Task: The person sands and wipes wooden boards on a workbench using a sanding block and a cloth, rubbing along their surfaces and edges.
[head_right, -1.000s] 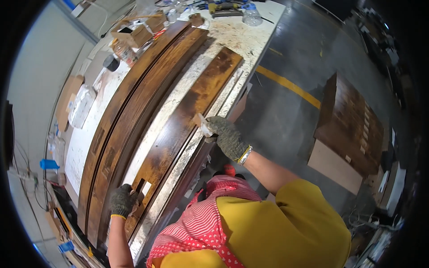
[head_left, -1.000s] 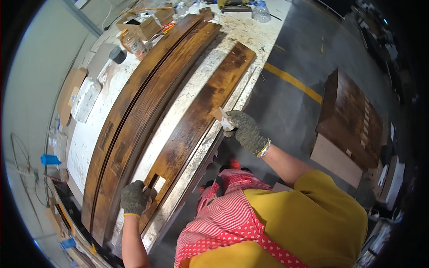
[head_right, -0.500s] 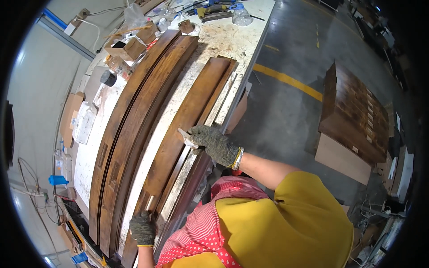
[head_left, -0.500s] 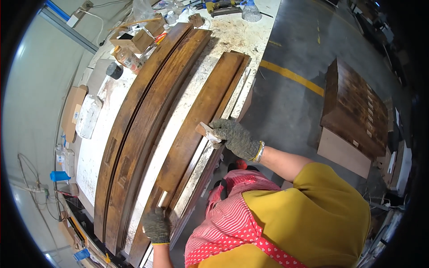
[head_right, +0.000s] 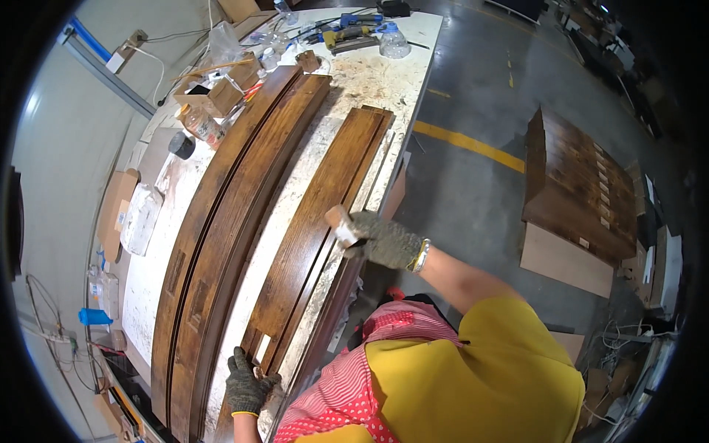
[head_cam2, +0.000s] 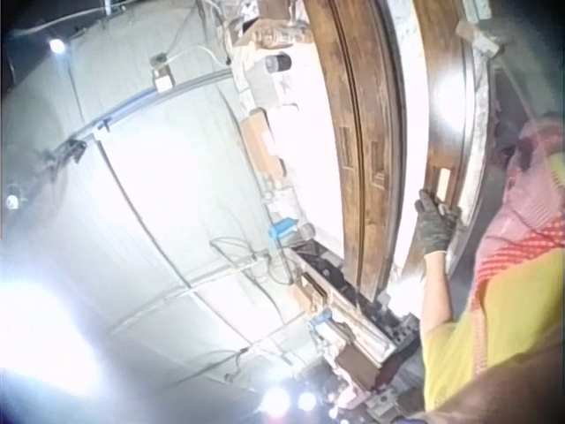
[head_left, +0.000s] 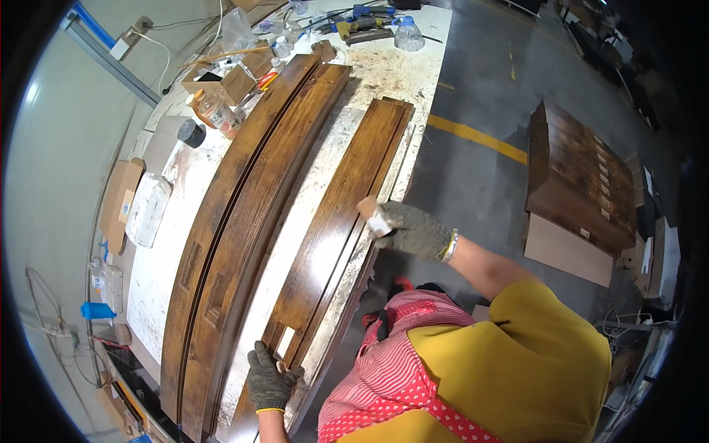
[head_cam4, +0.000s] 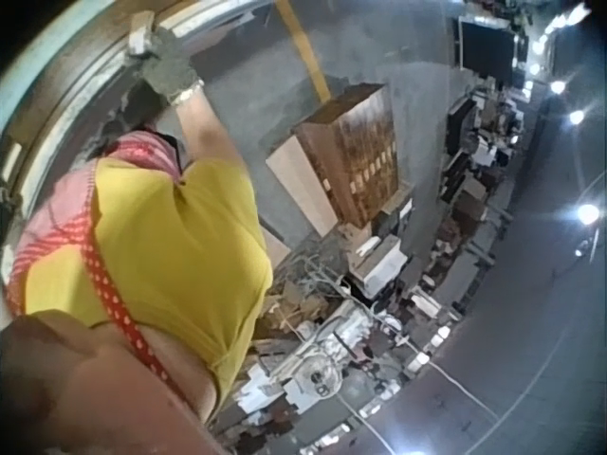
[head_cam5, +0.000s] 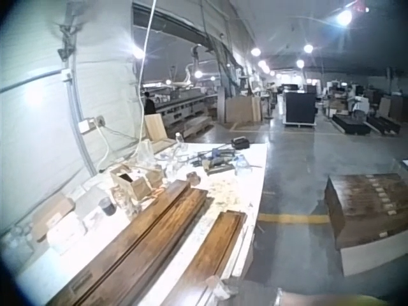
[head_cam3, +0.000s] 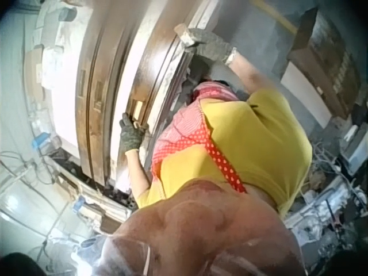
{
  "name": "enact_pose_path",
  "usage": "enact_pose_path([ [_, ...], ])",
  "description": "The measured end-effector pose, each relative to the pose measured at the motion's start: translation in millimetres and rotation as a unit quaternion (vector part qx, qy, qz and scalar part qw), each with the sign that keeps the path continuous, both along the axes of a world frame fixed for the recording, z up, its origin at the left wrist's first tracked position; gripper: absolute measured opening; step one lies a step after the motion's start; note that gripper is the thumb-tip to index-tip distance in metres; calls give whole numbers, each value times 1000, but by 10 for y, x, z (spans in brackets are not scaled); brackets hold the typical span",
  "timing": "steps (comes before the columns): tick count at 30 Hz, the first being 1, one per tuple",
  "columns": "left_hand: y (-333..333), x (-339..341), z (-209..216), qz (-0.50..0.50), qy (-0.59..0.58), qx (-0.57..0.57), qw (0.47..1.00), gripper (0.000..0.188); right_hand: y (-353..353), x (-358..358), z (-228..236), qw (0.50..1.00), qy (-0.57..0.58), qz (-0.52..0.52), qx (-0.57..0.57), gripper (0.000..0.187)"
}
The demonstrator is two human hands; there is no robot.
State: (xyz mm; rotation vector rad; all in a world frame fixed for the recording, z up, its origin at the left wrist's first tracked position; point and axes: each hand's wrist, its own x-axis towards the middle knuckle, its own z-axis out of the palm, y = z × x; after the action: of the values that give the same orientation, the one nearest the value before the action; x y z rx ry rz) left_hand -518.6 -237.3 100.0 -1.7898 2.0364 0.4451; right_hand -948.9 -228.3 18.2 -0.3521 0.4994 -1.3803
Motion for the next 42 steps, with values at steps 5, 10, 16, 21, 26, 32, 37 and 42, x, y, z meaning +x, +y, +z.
enact_pose_path([
  [5,13,-209,99,9,8,14,1000,112,-53,-920,-85,968,142,-204,-19,35],
  [10,47,-289,-21,1,-28,-31,999,107,-327,-1952,98,724,642,-237,-87,32],
  [16,-23,-316,-113,45,-20,20,999,110,-1041,-2956,179,875,454,-152,68,45],
  [21,-111,-593,-5,111,-122,63,984,107,-1697,-3264,359,710,704,3,-36,45],
  [26,-198,-846,13,144,-167,68,973,91,-2209,-3444,69,610,764,46,-203,48],
  [32,-242,-985,17,162,-189,78,965,85,-2396,-3420,-54,600,750,76,-267,50],
  [37,-195,-925,-22,159,-187,66,967,85,-1935,-3421,215,653,718,109,-216,38],
  [42,-185,-868,-24,154,-175,61,970,85,-1338,-3614,249,617,743,133,-222,34],
])
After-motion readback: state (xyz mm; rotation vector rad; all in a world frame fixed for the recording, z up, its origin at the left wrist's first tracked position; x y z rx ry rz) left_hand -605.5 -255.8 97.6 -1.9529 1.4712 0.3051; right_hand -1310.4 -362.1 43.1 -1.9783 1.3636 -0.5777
